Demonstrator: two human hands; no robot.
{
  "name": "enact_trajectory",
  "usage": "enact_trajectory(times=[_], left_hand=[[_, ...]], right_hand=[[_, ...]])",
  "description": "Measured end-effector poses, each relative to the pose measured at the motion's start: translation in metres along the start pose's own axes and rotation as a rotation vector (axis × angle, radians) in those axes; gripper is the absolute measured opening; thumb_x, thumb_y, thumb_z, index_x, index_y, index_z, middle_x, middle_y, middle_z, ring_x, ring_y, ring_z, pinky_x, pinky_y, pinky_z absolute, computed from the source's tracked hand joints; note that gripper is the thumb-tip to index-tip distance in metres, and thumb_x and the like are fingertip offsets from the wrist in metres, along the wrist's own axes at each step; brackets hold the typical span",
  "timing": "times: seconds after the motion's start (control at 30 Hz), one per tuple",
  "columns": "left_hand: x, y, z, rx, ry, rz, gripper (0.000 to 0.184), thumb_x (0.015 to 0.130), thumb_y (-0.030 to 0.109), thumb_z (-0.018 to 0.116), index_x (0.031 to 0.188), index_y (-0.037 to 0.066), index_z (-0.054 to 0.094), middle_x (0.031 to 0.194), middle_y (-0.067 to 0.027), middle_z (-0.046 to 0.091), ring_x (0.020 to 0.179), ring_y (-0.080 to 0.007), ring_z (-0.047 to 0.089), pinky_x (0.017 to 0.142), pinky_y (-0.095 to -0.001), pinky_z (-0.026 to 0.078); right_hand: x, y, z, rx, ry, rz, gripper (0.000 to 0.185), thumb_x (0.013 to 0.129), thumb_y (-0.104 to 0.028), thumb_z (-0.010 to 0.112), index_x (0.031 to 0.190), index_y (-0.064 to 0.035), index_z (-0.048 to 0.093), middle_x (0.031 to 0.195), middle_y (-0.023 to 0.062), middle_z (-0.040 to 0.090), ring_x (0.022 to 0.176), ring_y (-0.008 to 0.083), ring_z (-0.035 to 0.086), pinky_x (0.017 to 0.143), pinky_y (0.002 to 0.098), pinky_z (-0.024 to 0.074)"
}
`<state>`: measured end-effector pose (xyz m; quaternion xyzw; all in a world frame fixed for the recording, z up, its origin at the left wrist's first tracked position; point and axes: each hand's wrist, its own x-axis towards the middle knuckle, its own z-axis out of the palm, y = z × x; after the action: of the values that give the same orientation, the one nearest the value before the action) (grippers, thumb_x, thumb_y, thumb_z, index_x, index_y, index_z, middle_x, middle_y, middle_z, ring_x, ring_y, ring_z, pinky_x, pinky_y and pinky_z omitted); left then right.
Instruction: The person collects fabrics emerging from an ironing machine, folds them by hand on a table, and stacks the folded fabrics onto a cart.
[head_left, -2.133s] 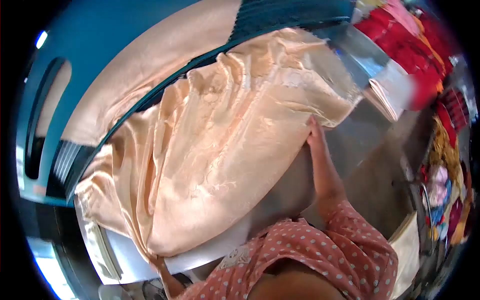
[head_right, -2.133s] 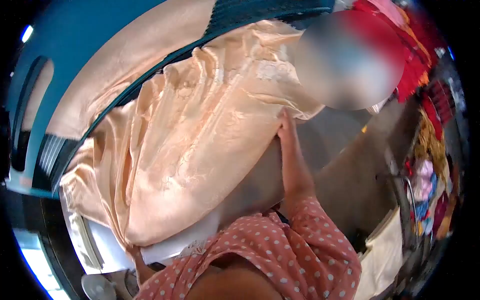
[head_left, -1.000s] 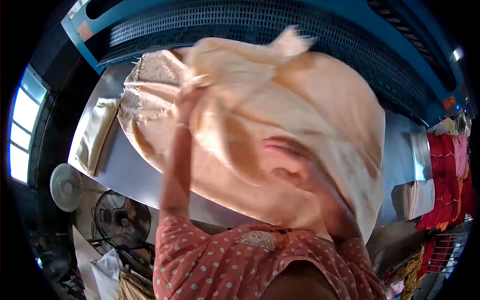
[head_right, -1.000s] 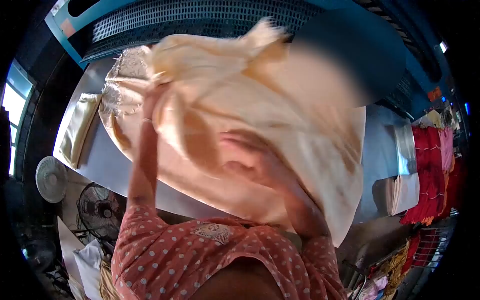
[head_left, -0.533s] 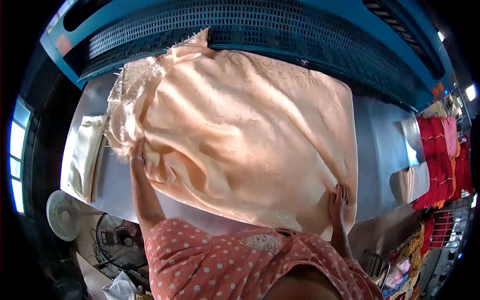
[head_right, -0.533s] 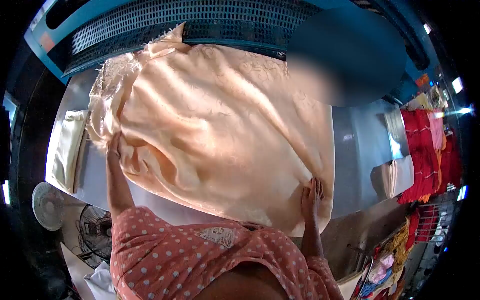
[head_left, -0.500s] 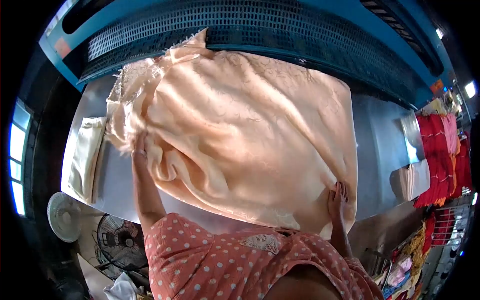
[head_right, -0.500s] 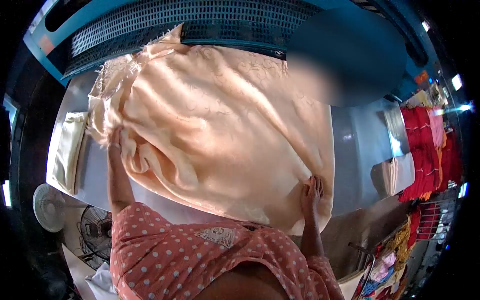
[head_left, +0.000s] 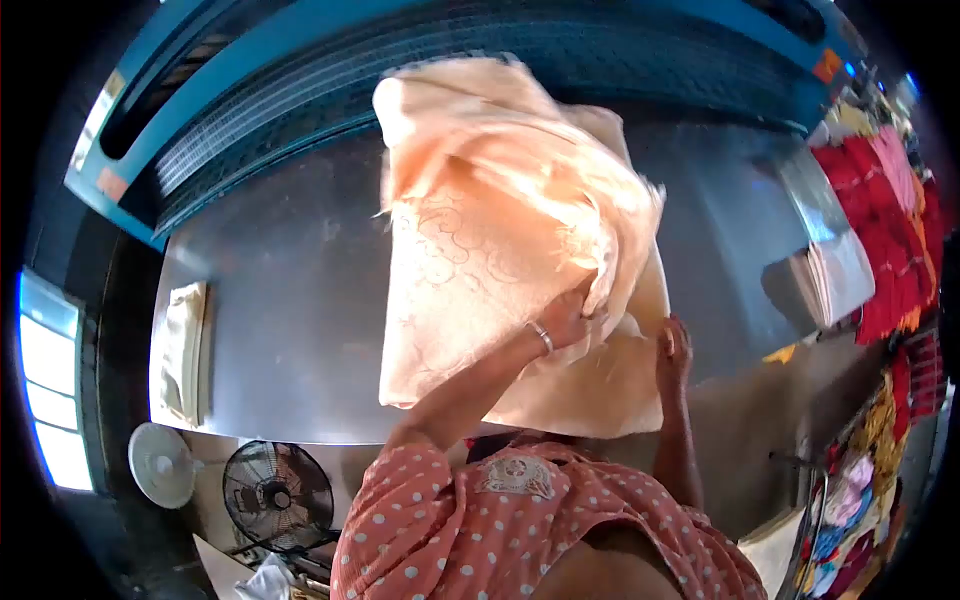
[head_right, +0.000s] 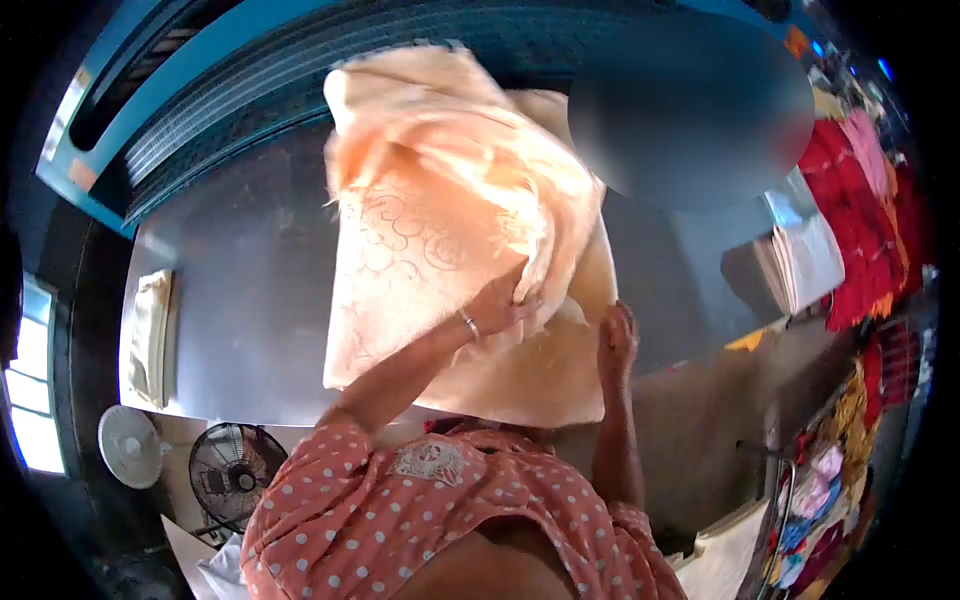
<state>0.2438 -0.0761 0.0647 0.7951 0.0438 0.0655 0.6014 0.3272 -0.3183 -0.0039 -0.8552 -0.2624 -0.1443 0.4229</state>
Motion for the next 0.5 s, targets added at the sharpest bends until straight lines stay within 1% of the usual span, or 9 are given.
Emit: enact_trajectory(times=[0.07, 0.1, 0.17, 0.23, 0.3, 0.33, 0.4, 0.47, 0.5], left_hand=[[-0.015, -0.002, 0.009, -0.038, -0.095, -0.184, 0.048, 0.078, 0.021, 0.066, 0.119, 0.003, 0.049, 0.116, -0.0131, 0.055, 0.114, -0.0252, 0.047, 0.098, -0.0358, 0.036], [-0.022, -0.032, 0.0, 0.296, 0.068, 0.222, 0.048, 0.079, 0.019, 0.065, 0.121, 0.005, 0.048, 0.117, -0.012, 0.054, 0.113, -0.0236, 0.047, 0.098, -0.0352, 0.036], [-0.056, -0.086, -0.043, 0.426, 0.398, 0.389, 0.043, 0.083, 0.009, 0.059, 0.124, 0.007, 0.045, 0.116, -0.0089, 0.053, 0.11, -0.021, 0.049, 0.097, -0.0334, 0.038], [-0.103, -0.072, -0.091, 0.154, 0.68, -0.093, 0.042, 0.086, 0.015, 0.054, 0.123, 0.001, 0.042, 0.115, -0.0122, 0.052, 0.104, -0.0289, 0.05, 0.088, -0.0379, 0.043], [-0.161, -0.095, -0.14, 1.054, 0.869, -0.14, 0.058, 0.081, 0.026, 0.061, 0.129, 0.002, 0.039, 0.116, -0.022, 0.049, 0.108, -0.0347, 0.047, 0.09, -0.0426, 0.04], [-0.181, -0.083, -0.14, 1.019, 0.958, -0.33, 0.061, 0.079, 0.028, 0.063, 0.13, 0.004, 0.039, 0.12, -0.0202, 0.048, 0.111, -0.0356, 0.044, 0.091, -0.0424, 0.039], [-0.231, -0.12, -0.149, 1.068, 0.904, -0.378, 0.059, 0.08, 0.026, 0.061, 0.131, 0.006, 0.039, 0.119, -0.0179, 0.05, 0.109, -0.033, 0.047, 0.091, -0.0407, 0.04], [-0.235, -0.103, -0.133, 0.688, 0.753, -0.735, 0.058, 0.081, 0.024, 0.059, 0.132, 0.006, 0.038, 0.114, -0.0165, 0.053, 0.103, -0.0309, 0.051, 0.088, -0.038, 0.042], [-0.247, -0.112, -0.129, 0.62, 0.727, -0.687, 0.057, 0.082, 0.022, 0.058, 0.132, 0.006, 0.037, 0.111, -0.0159, 0.055, 0.1, -0.0289, 0.054, 0.086, -0.0356, 0.043]], right_hand=[[-0.016, 0.02, -0.04, 0.229, -0.036, 0.381, 0.025, 0.09, -0.021, 0.051, 0.103, -0.0006, 0.055, 0.106, 0.0125, 0.059, 0.094, 0.0226, 0.058, 0.076, 0.0304, 0.0469], [-0.026, 0.035, -0.058, 0.349, -0.053, 0.568, 0.026, 0.09, -0.023, 0.051, 0.103, -0.0002, 0.055, 0.103, 0.0112, 0.06, 0.09, 0.0197, 0.06, 0.072, 0.0292, 0.0479], [-0.049, 0.067, -0.074, 0.55, -0.061, 0.695, 0.029, 0.091, -0.028, 0.051, 0.092, -0.0001, 0.057, 0.081, 0.0066, 0.061, 0.067, 0.0128, 0.058, 0.06, 0.0264, 0.0476], [-0.064, 0.079, -0.084, 0.582, -0.099, 0.761, 0.031, 0.09, -0.03, 0.051, 0.087, -0.0003, 0.058, 0.072, 0.0057, 0.06, 0.059, 0.0132, 0.056, 0.058, 0.0273, 0.0474], [-0.081, 0.08, -0.085, 0.588, -0.256, 0.774, 0.034, 0.09, -0.033, 0.05, 0.083, -0.0013, 0.06, 0.069, 0.0043, 0.06, 0.06, 0.0116, 0.055, 0.058, 0.0263, 0.046], [-0.094, 0.087, -0.08, 0.577, -0.349, 0.78, 0.035, 0.09, -0.034, 0.05, 0.084, -0.0014, 0.06, 0.07, 0.0042, 0.061, 0.062, 0.0112, 0.056, 0.059, 0.0259, 0.0456], [-0.113, 0.076, -0.075, 0.493, -0.482, 0.821, 0.036, 0.091, -0.035, 0.049, 0.084, -0.0022, 0.063, 0.072, 0.0014, 0.06, 0.067, 0.0104, 0.055, 0.059, 0.025, 0.0435], [-0.111, 0.038, -0.058, 0.719, -0.388, 0.826, 0.035, 0.091, -0.034, 0.049, 0.086, -0.0026, 0.064, 0.072, 0.0004, 0.059, 0.067, 0.0113, 0.054, 0.06, 0.025, 0.0436], [-0.112, 0.022, -0.055, 0.826, -0.34, 0.836, 0.035, 0.091, -0.033, 0.049, 0.087, -0.0027, 0.065, 0.073, -0.0002, 0.059, 0.068, 0.0118, 0.054, 0.061, 0.025, 0.0436]])
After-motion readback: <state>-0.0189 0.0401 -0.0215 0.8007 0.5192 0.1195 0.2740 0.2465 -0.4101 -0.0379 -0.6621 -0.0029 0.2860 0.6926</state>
